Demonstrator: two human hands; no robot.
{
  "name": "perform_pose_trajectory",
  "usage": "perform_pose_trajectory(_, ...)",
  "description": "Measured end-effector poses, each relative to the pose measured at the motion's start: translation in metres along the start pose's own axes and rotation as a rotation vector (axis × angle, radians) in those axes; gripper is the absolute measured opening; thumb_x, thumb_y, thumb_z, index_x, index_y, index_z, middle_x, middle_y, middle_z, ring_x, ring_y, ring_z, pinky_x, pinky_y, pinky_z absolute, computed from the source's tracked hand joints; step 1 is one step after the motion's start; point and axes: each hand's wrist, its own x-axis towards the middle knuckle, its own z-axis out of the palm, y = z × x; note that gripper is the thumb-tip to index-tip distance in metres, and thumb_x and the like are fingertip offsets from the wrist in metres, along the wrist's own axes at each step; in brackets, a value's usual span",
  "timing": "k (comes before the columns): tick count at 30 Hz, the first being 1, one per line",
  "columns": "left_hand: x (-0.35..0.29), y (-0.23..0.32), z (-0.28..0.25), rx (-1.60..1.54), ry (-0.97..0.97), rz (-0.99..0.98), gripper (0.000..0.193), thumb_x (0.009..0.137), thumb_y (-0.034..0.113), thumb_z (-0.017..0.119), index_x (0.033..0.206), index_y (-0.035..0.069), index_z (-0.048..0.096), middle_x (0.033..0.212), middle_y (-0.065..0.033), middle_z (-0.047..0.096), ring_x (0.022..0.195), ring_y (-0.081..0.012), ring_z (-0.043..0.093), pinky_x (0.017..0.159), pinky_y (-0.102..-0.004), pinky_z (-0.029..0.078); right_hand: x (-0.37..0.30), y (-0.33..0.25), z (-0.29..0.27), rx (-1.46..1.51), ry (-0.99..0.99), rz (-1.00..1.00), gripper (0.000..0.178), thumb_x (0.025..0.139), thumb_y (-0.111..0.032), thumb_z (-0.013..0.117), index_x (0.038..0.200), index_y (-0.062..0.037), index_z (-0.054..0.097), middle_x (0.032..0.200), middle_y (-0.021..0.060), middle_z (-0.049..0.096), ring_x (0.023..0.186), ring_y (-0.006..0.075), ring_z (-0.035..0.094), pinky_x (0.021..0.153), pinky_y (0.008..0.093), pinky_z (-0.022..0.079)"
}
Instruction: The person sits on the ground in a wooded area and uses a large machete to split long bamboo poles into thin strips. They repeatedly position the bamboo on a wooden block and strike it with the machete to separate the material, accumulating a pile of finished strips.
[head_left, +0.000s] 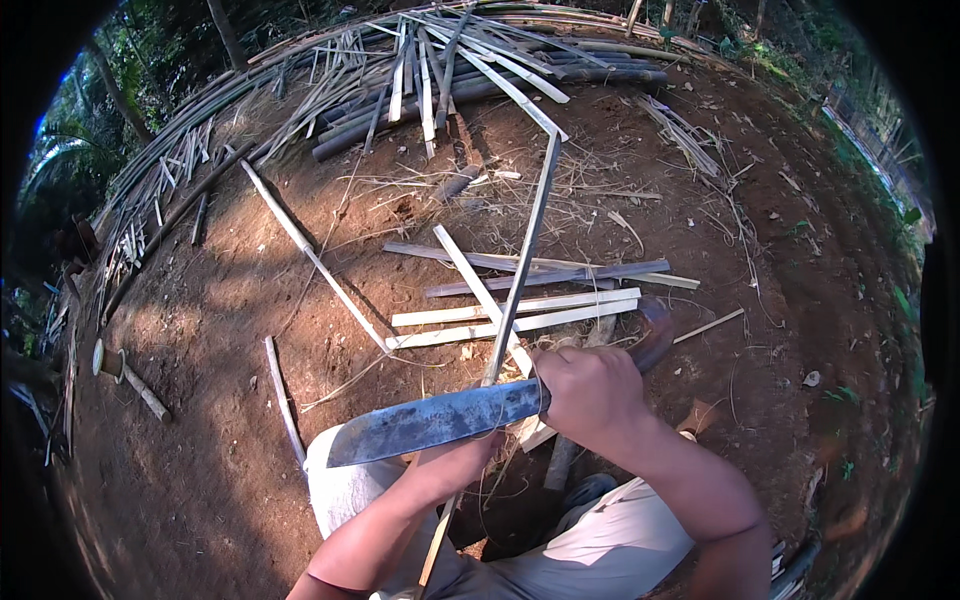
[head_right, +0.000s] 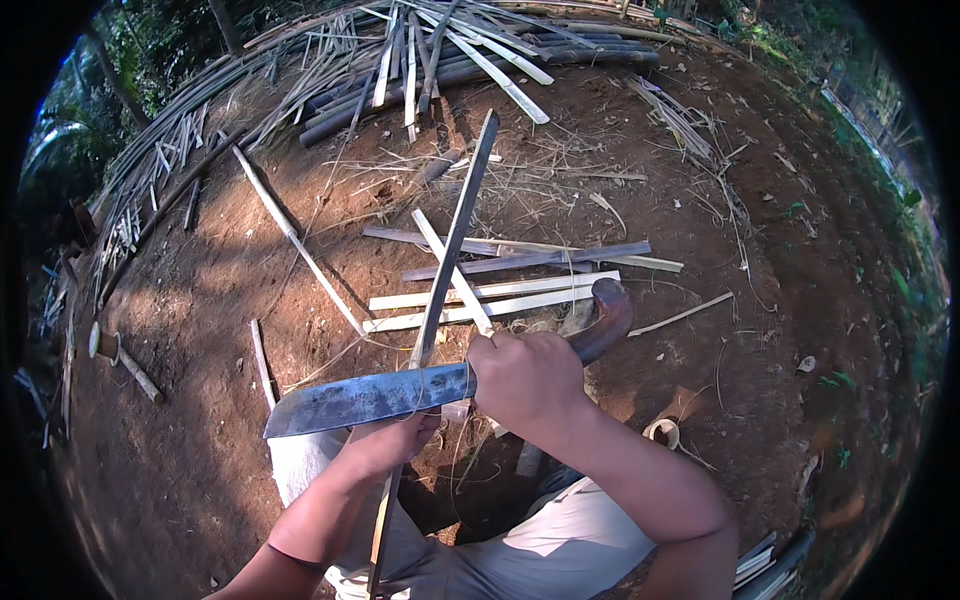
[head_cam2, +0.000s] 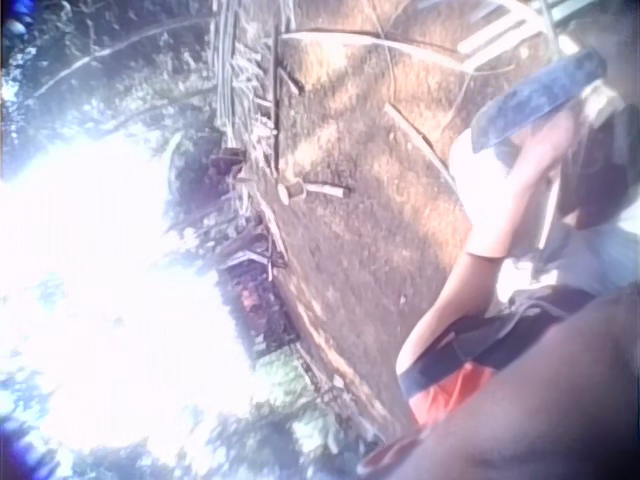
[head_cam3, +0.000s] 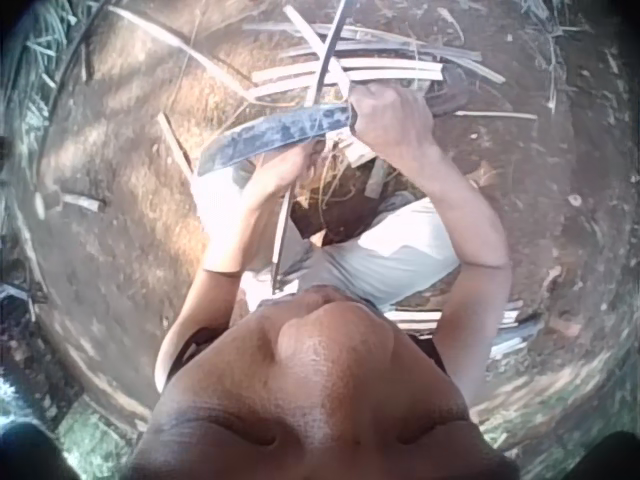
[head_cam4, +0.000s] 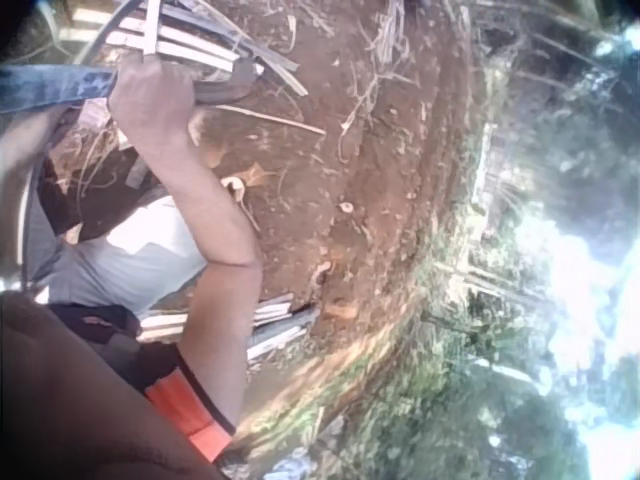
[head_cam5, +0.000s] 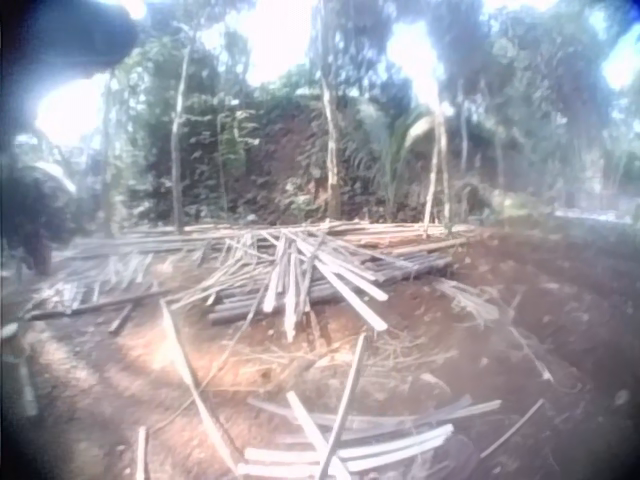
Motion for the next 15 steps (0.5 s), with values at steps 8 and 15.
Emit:
perform_pose_trajectory(8,-0.004,0.003,0.005,0.23,0.176,0.19,0.019,0.101,0.023,0.053,0.096,0.005,0.057,0.071,0.0026,0.052,0.061,-0.0049,0.045,0.05,-0.025,0.036,0.009,0.004,0.014,0.027,-0.064,0.097,0.008,0.072,-0.012,0.064,0.07,-0.0045,0.062,0.064,0.0156,0.064,0.061,0.0352,0.066,0.06,0.0462,0.054)
perform_pose_trajectory(15,-0.005,0.006,0.013,0.227,0.248,0.193,0.027,0.099,0.023,0.055,0.097,-0.004,0.056,0.063,-0.0168,0.058,0.052,-0.0193,0.054,0.051,-0.0373,0.042,0.024,0.033,0.004,0.035,-0.15,0.344,0.012,0.069,-0.015,0.071,0.07,-0.0047,0.066,0.068,0.019,0.066,0.07,0.0388,0.068,0.069,0.0471,0.054)
